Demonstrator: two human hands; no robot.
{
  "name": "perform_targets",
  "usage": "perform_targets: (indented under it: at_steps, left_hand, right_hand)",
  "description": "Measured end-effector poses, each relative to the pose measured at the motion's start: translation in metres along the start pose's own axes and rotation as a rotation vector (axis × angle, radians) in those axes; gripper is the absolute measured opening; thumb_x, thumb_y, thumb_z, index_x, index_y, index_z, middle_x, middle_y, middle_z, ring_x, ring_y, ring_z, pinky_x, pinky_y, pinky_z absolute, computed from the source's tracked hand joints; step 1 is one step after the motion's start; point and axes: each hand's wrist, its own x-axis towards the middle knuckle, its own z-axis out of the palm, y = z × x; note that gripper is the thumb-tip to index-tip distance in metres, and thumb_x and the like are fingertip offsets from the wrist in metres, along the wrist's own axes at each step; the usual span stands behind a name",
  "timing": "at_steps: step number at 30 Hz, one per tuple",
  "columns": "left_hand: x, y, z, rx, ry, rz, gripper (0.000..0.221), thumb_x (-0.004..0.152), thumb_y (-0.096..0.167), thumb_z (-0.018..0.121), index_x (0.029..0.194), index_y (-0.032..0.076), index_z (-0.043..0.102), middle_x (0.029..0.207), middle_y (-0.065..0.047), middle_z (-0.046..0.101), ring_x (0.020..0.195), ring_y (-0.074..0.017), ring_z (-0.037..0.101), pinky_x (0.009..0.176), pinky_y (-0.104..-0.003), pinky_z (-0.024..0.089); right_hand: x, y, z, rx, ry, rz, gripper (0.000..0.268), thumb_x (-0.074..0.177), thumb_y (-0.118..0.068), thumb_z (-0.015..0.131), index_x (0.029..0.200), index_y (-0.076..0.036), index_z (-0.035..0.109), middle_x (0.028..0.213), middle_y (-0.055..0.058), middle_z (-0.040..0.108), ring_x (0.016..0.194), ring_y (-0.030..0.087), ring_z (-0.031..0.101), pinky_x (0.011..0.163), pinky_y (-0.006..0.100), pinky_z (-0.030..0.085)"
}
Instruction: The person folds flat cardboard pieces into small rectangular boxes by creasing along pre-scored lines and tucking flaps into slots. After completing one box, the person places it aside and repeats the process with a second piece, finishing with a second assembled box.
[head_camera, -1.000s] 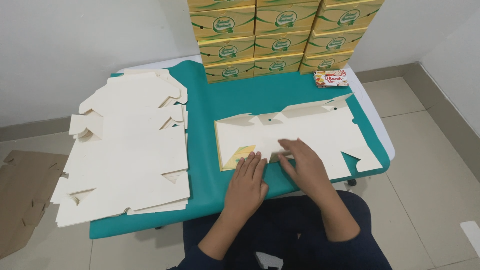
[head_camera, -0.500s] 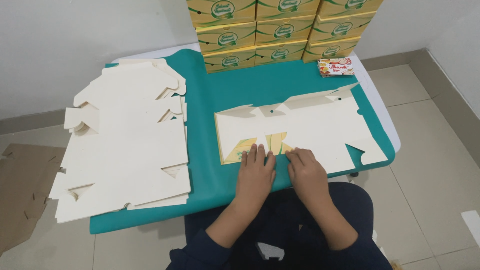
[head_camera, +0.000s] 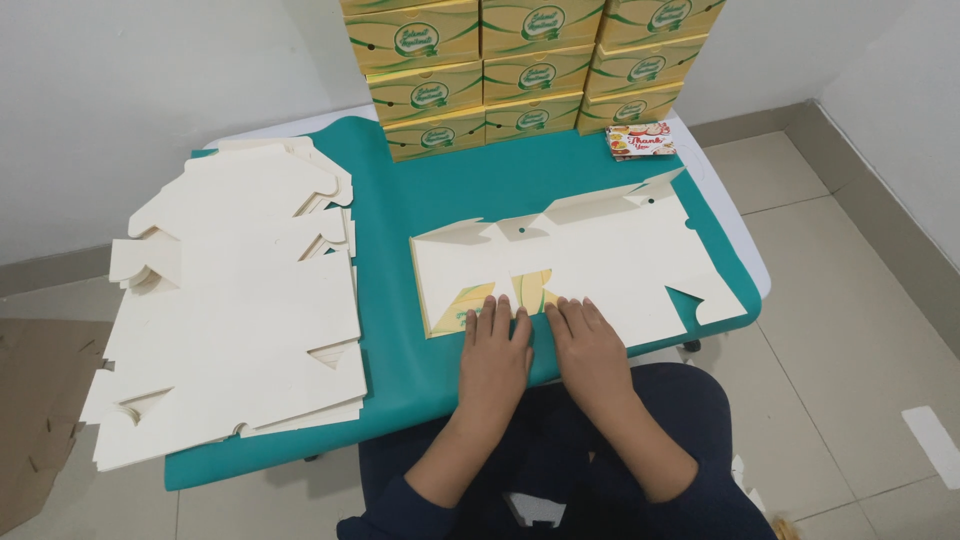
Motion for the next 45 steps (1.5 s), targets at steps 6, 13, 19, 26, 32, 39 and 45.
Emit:
perform_targets:
  at_steps: [6,13,19,26,32,39,45]
  left_hand:
    - [-0.003,0.009,-0.010,-0.034,0.132,-0.030,0.041,0.091,0.024,0.050,0.128,0.005,0.050,0.127,-0.021,0.049,0.129,-0.0378,0.042,0.109,-0.053,0.030]
    - [0.018,0.035,-0.009,-0.443,0.165,0.177,0.059,0.086,0.014,0.041,0.144,0.004,0.031,0.135,-0.021,0.043,0.132,-0.0373,0.038,0.110,-0.048,0.031]
    - [0.017,0.040,0.008,-0.272,0.170,0.097,0.056,0.090,0.025,0.038,0.140,0.001,0.036,0.133,-0.018,0.047,0.131,-0.0301,0.043,0.111,-0.043,0.029]
    - [0.014,0.036,0.008,-0.208,0.169,0.071,0.042,0.092,0.024,0.040,0.126,0.002,0.051,0.120,-0.015,0.052,0.123,-0.0300,0.050,0.108,-0.041,0.035]
    - [0.005,0.030,0.000,-0.202,0.148,0.084,0.042,0.093,0.023,0.041,0.127,0.003,0.053,0.119,-0.017,0.054,0.124,-0.0326,0.049,0.109,-0.043,0.034]
    - [0.007,0.035,0.002,-0.153,0.177,0.059,0.047,0.091,0.022,0.042,0.133,0.004,0.050,0.116,-0.017,0.055,0.122,-0.0327,0.050,0.106,-0.044,0.037]
    - [0.012,0.041,0.014,-0.035,0.165,0.044,0.044,0.090,0.025,0.046,0.128,0.004,0.054,0.114,-0.017,0.055,0.120,-0.0326,0.052,0.103,-0.044,0.041]
  right_hand:
    - [0.003,0.007,0.002,0.097,-0.099,0.033,0.032,0.090,-0.007,0.049,0.119,-0.006,0.062,0.106,0.012,0.065,0.109,0.027,0.060,0.108,0.042,0.035]
    - [0.015,0.025,-0.052,0.309,-0.273,0.050,0.031,0.089,-0.007,0.047,0.114,0.003,0.063,0.100,0.018,0.068,0.106,0.029,0.061,0.115,0.044,0.024]
    - [-0.009,0.054,-0.065,0.532,-0.315,0.155,0.053,0.076,-0.020,0.073,0.125,-0.009,0.057,0.130,0.016,0.057,0.131,0.032,0.044,0.115,0.058,0.005]
    - [-0.007,0.055,-0.069,0.431,-0.385,0.119,0.042,0.079,-0.020,0.070,0.118,-0.010,0.062,0.123,0.011,0.063,0.127,0.025,0.050,0.118,0.049,0.014]
    - [0.010,0.051,-0.048,0.306,-0.030,0.105,0.022,0.087,-0.017,0.064,0.108,-0.012,0.067,0.107,0.005,0.069,0.114,0.021,0.060,0.114,0.043,0.030]
    - [0.028,0.038,-0.009,0.162,0.257,0.259,0.026,0.087,-0.012,0.066,0.109,-0.004,0.056,0.113,0.015,0.055,0.122,0.037,0.052,0.096,0.045,0.049]
    - [0.009,0.047,0.034,0.241,0.197,0.182,0.010,0.090,-0.010,0.063,0.096,-0.003,0.066,0.095,0.010,0.062,0.106,0.027,0.063,0.090,0.035,0.053]
